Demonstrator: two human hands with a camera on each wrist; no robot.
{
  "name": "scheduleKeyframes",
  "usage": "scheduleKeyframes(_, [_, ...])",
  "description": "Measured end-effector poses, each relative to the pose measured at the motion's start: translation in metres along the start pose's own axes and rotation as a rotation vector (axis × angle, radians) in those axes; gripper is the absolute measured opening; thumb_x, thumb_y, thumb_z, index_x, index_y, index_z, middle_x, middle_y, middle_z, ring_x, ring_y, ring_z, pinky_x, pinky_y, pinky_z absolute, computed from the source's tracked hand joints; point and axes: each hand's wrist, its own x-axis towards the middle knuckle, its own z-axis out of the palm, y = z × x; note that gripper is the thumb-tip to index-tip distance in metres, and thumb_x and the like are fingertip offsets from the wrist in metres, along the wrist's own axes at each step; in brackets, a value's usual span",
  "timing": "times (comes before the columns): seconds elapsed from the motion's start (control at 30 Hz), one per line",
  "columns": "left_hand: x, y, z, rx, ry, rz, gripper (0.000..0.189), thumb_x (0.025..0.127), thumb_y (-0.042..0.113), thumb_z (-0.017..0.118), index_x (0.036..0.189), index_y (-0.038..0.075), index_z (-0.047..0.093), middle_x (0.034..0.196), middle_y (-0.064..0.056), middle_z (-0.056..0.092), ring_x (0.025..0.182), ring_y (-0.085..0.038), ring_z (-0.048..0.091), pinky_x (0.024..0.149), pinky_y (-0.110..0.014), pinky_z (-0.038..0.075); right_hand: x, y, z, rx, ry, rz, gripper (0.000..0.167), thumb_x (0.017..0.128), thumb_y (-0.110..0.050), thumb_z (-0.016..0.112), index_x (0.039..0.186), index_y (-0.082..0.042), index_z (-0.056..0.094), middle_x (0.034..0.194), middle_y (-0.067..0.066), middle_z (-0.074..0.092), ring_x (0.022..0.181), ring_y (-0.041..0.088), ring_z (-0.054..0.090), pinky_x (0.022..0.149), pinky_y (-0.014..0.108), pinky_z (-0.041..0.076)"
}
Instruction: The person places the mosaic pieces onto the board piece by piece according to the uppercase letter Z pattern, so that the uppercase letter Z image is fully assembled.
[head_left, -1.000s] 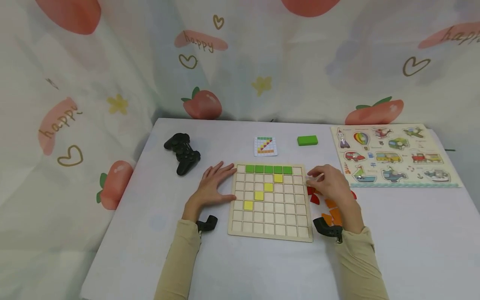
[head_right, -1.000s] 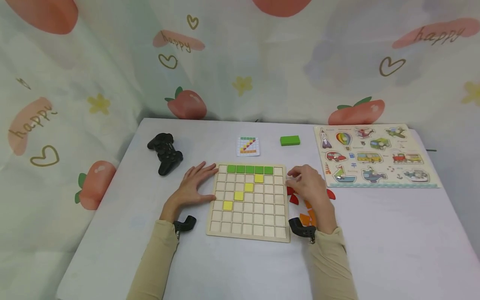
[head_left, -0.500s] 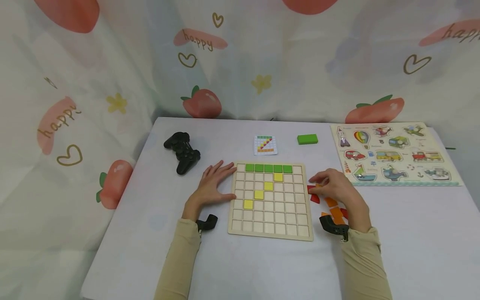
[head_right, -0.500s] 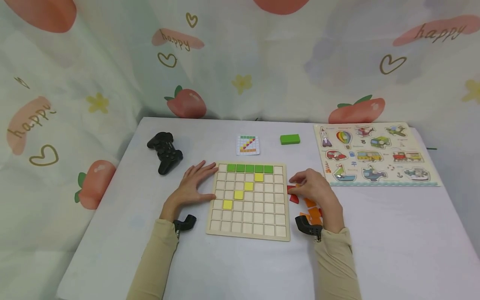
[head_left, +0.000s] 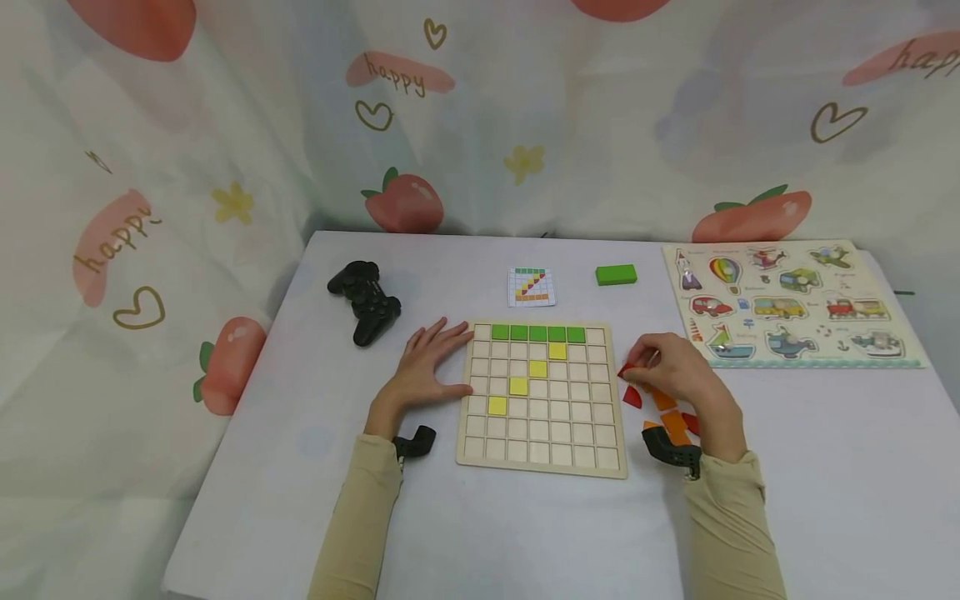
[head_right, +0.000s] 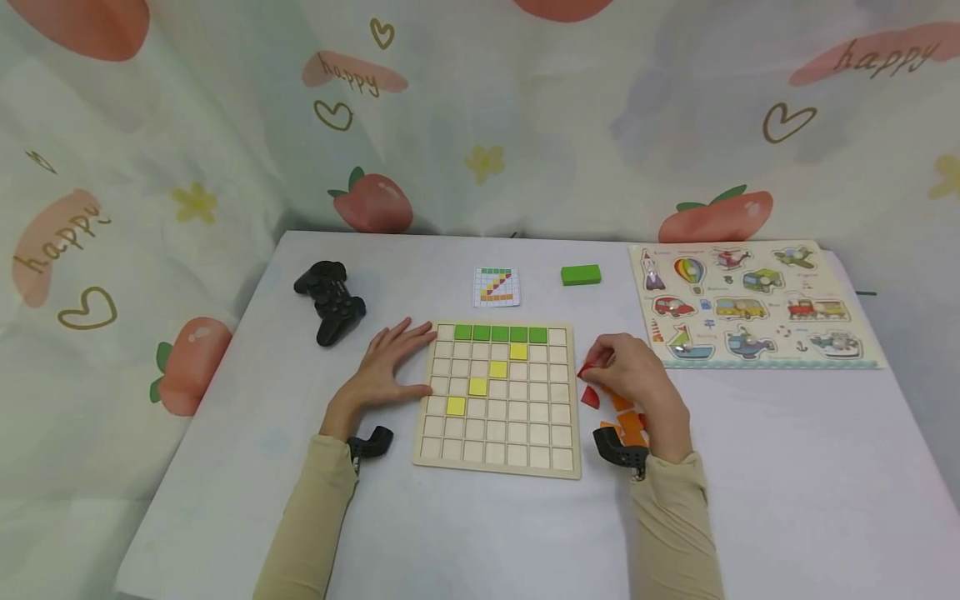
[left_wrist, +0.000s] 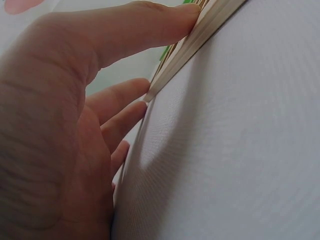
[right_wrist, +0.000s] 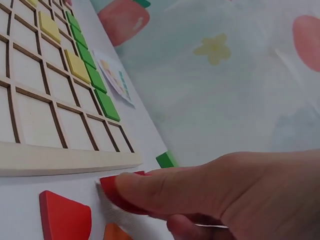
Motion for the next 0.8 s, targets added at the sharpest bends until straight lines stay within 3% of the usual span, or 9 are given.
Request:
scheduleKeyframes(0.17, [0.000,0.000,0.000,-0.006,0.004,0.006,0.089,0.075,0.057,0.072,0.151,0.023,0.042,0.160,0.007,0.031,0.151,-0.022,0.010,0.119,-0.050,0.003,0.005,-0.006,0.010,0.084,0.129,-0.078,0.014,0.091,-0.010,0.070,0.101,0.000,0.069,0.089,0.011,0.063,0.081,0.027,0.055,0.065,0.029,0.048])
scheduleKeyframes(0.3, [0.000,0.001,-0.001,-0.005,-0.002,-0.003,0.090,0.074,0.057,0.072,0.152,0.025,0.041,0.160,0.009,0.030,0.151,-0.020,0.009,0.120,-0.049,0.003,0.016,-0.017,0.028,0.168,0.152,-0.148,0.015,0.093,-0.008,0.067,0.104,0.001,0.070,0.097,0.015,0.064,0.085,0.027,0.057,0.072,0.032,0.048])
scheduleKeyframes(0.53, [0.001,0.000,0.000,-0.005,-0.008,-0.010,0.090,0.075,0.058,0.072,0.152,0.026,0.040,0.160,0.011,0.029,0.151,-0.019,0.008,0.120,-0.048,0.002,0.028,-0.027,0.056,0.085,0.239,-0.203,0.014,0.092,-0.003,0.065,0.103,-0.001,0.073,0.101,0.016,0.060,0.087,0.029,0.059,0.074,0.040,0.047])
scheduleKeyframes(0.8, [0.001,-0.001,0.000,-0.002,-0.012,-0.009,0.085,0.075,0.059,0.070,0.150,0.028,0.044,0.160,0.010,0.028,0.151,-0.019,0.008,0.120,-0.050,0.003,0.029,-0.034,0.062,-0.026,0.305,-0.171,0.012,0.090,-0.010,0.071,0.099,-0.005,0.076,0.097,0.013,0.060,0.080,0.027,0.055,0.065,0.038,0.042])
